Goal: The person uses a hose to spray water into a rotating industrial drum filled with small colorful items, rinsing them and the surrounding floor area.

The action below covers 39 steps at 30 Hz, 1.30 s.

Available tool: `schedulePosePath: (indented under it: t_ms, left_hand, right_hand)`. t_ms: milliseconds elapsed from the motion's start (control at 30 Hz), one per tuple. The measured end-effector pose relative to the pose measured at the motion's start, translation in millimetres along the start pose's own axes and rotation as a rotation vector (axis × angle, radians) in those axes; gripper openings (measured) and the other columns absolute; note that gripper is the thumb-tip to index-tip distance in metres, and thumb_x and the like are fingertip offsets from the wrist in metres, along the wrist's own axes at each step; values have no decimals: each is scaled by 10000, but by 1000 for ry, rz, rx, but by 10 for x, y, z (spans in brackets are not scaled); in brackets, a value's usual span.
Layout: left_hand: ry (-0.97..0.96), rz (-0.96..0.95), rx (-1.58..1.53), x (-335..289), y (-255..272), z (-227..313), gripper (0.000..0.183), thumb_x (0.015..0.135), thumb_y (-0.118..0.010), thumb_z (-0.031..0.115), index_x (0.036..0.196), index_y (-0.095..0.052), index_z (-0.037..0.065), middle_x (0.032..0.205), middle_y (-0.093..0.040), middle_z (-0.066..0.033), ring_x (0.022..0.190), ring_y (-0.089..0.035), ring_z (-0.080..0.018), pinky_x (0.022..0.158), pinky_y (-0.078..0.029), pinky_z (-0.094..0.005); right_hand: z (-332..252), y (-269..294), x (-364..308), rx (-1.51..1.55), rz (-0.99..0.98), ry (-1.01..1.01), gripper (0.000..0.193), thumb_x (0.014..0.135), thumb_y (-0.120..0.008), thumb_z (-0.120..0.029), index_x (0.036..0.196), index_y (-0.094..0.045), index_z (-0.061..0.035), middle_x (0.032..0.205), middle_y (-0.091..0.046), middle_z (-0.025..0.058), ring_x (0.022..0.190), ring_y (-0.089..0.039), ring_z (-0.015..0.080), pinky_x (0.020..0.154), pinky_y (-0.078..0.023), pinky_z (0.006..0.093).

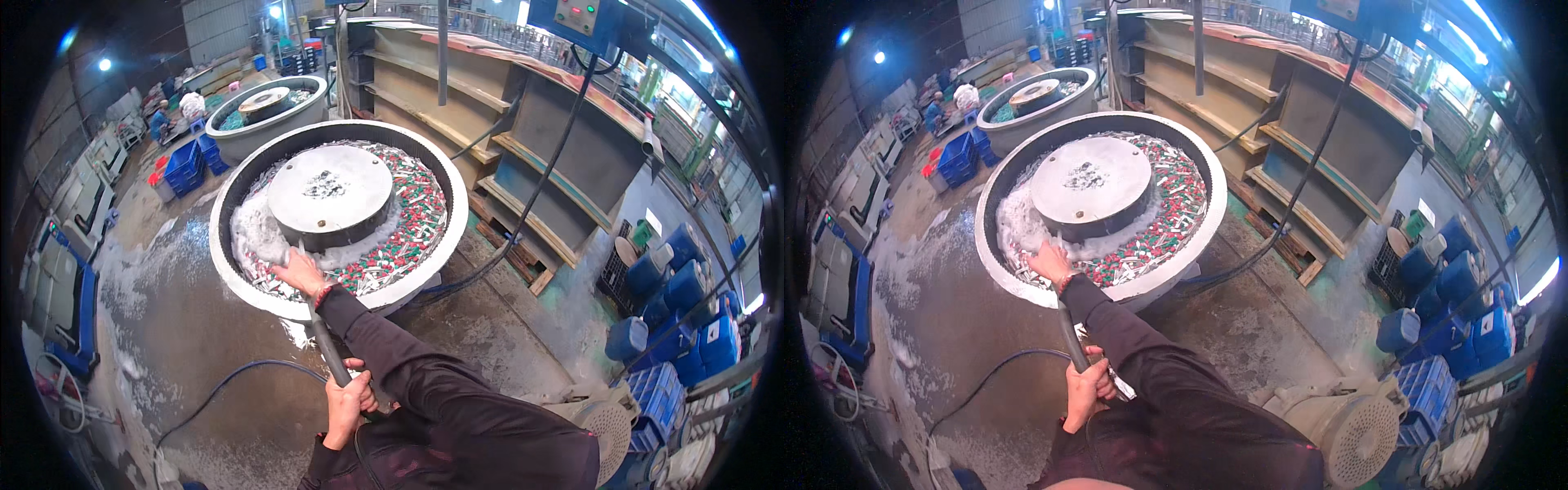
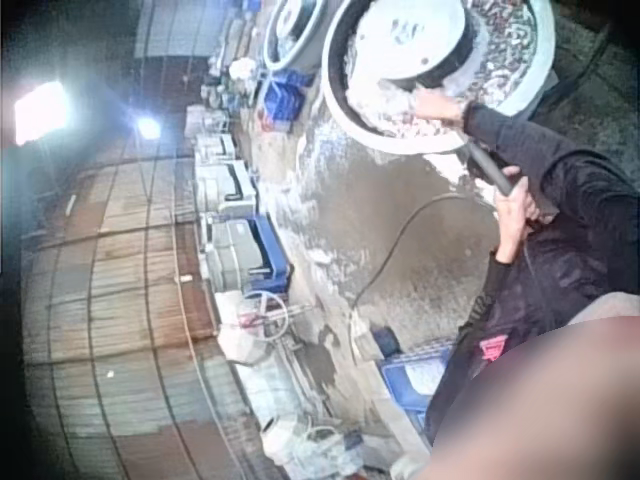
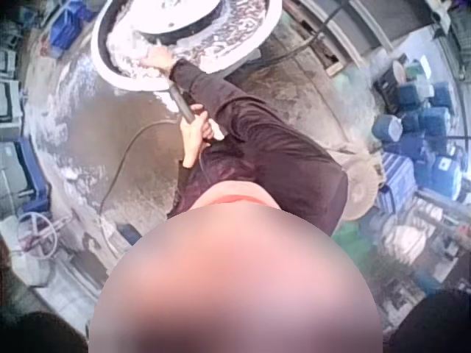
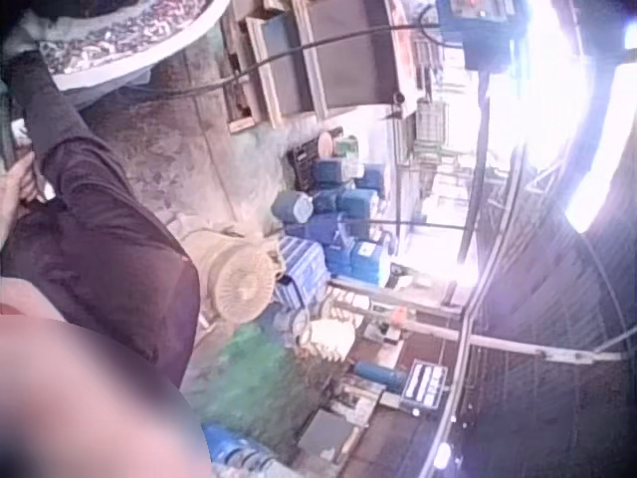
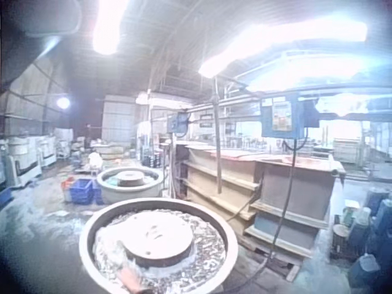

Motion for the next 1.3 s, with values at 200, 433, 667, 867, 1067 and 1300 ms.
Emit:
schedulePosePath:
  t_ms: [200,433,667,867,1067,1300]
  left_hand:
    - [43,-51,-54,-77,501,61,176,836,-497,35,979,-396,49,473,-301,9,361,-290,-76,364,-286,-257]
    - [39,-117,-92,-166,809,229,207,834,-500,24,1001,-379,43,479,-313,-1,347,-291,-81,349,-289,-257]
    - [76,-198,-70,-171,955,348,205,826,-514,25,992,-394,35,473,-314,14,352,-299,-76,356,-312,-260]
    - [72,-261,-2,-198,986,422,227,823,-542,58,995,-396,33,484,-322,19,365,-308,-72,360,-317,-255]
    - [149,-364,-22,-88,812,323,292,839,-536,92,1068,-359,59,501,-330,17,381,-313,-69,370,-316,-245]
    - [-47,-267,87,-129,783,336,736,850,-526,123,1383,-20,156,622,-422,-8,417,-373,-71,387,-354,-225]
  right_hand:
    - [403,-520,-207,-113,66,-185,891,669,-599,-227,1296,-78,132,1023,-526,331,1003,-517,416,869,-413,413]
    - [455,-782,-267,107,78,-169,578,695,-552,-292,1016,-356,147,889,-552,292,885,-552,376,781,-411,397]
    - [551,-629,-288,460,81,-211,234,706,-567,-226,755,-547,2,614,-508,52,497,-495,168,413,-422,351]
    - [245,-361,-543,663,168,-291,242,717,-573,-231,843,-517,-32,728,-469,72,547,-467,181,384,-433,377]
    - [703,-33,-676,721,235,-332,296,729,-584,-248,898,-493,-22,740,-448,72,573,-475,206,419,-450,407]
    - [1004,153,-691,802,397,-237,307,740,-600,-292,941,-524,-74,746,-487,18,640,-503,146,472,-471,318]
Point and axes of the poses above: each hand's wrist, its own x-axis towards the middle knuckle, its own y-axis out of the back of the hand, z = x × y, the point moved 3 cm from there along x, towards the middle knuckle
